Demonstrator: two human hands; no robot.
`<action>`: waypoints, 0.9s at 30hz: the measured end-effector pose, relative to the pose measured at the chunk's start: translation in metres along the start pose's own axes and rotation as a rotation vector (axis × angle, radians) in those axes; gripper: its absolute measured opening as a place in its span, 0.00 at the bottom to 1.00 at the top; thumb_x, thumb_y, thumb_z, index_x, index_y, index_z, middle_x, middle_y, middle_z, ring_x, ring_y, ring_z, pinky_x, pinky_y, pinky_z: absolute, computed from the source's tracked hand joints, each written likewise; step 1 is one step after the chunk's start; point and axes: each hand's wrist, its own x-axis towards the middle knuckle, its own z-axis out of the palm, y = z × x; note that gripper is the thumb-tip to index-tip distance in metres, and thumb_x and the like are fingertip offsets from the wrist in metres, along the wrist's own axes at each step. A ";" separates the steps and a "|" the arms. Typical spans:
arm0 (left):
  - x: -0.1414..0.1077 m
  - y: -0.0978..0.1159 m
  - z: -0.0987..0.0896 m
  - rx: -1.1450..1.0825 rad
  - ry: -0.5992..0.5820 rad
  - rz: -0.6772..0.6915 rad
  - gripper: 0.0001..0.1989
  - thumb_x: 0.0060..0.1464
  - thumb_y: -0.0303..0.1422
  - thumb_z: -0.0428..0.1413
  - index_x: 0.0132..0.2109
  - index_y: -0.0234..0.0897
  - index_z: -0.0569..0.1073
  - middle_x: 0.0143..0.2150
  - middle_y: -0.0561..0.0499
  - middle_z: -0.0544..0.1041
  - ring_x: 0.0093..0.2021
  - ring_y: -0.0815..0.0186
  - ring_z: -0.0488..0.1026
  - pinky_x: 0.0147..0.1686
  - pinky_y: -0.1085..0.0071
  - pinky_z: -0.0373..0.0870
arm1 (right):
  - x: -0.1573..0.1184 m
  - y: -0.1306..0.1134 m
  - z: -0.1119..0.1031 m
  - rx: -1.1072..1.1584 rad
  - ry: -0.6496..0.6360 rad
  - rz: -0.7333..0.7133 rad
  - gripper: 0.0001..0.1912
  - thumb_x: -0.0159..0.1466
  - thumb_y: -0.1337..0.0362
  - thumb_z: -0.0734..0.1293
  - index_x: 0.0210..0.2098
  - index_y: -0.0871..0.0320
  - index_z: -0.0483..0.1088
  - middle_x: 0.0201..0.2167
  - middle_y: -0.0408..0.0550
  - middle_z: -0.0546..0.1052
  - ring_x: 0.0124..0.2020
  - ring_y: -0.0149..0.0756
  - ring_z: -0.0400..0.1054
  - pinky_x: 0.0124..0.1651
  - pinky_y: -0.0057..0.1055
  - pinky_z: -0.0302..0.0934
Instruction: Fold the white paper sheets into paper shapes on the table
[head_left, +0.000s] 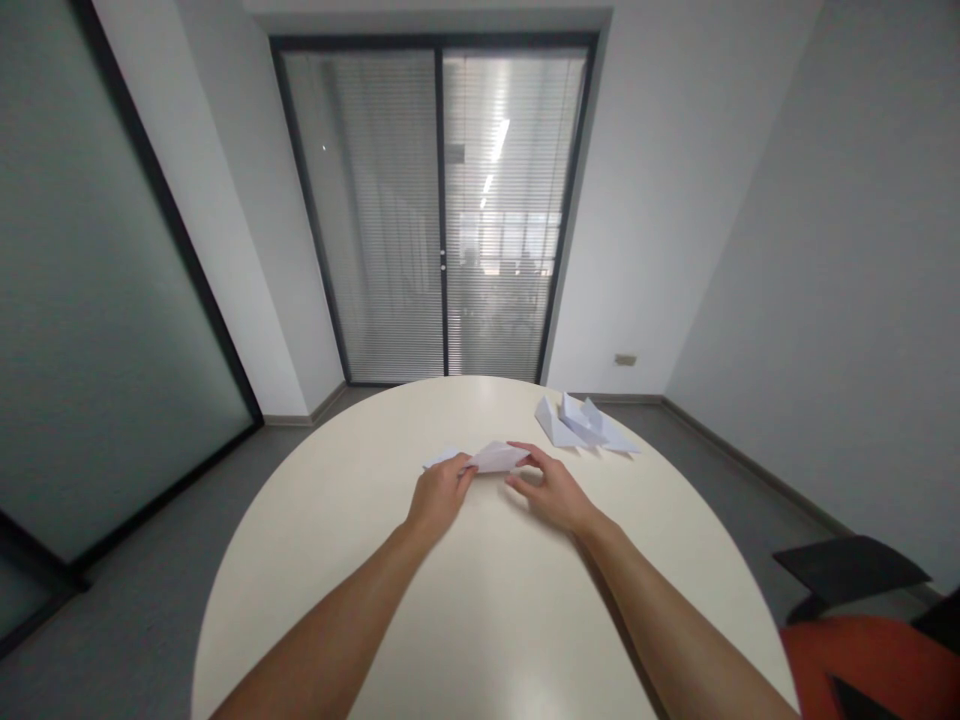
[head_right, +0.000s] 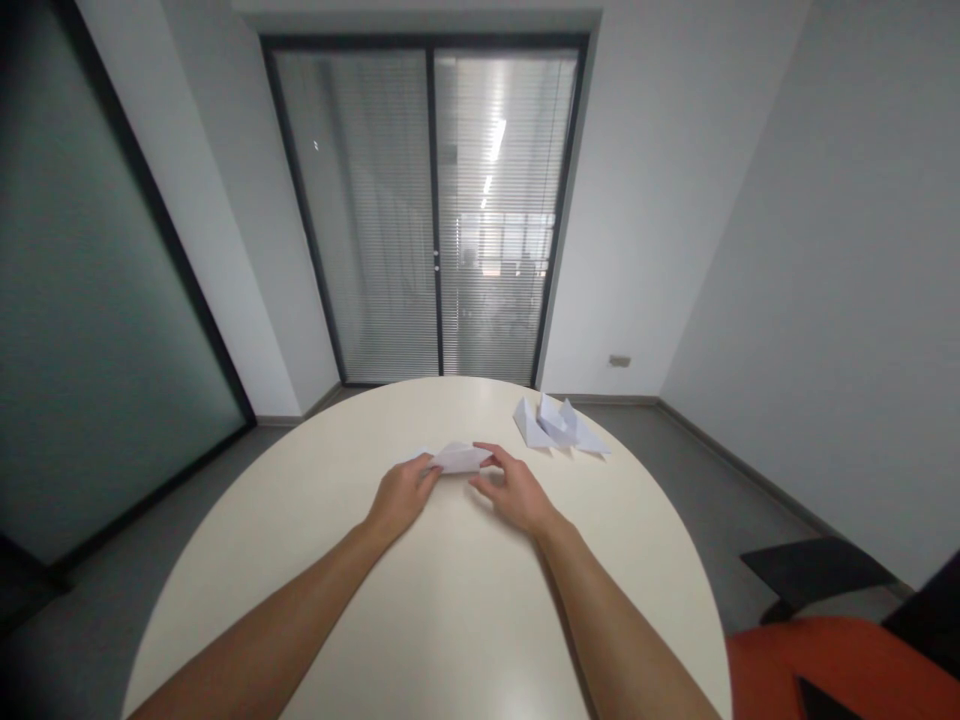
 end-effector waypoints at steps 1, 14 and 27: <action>0.000 0.000 0.001 -0.044 0.027 0.001 0.10 0.67 0.36 0.50 0.45 0.42 0.76 0.39 0.50 0.82 0.40 0.62 0.78 0.40 0.71 0.68 | 0.000 0.002 0.001 0.004 0.011 0.002 0.28 0.62 0.56 0.70 0.60 0.55 0.66 0.48 0.52 0.78 0.50 0.44 0.72 0.57 0.42 0.63; -0.003 0.000 0.012 -0.460 0.298 -0.071 0.21 0.63 0.40 0.54 0.60 0.41 0.64 0.53 0.45 0.78 0.51 0.60 0.76 0.49 0.66 0.73 | 0.006 -0.008 0.005 0.260 0.003 -0.003 0.18 0.66 0.49 0.66 0.44 0.57 0.74 0.41 0.50 0.80 0.42 0.42 0.73 0.47 0.37 0.67; -0.003 0.003 0.017 -0.377 0.241 -0.018 0.35 0.63 0.34 0.53 0.72 0.45 0.46 0.70 0.42 0.59 0.62 0.58 0.69 0.59 0.61 0.70 | 0.013 -0.001 0.002 0.361 0.153 0.081 0.26 0.62 0.46 0.69 0.52 0.57 0.74 0.48 0.53 0.79 0.42 0.44 0.74 0.42 0.38 0.70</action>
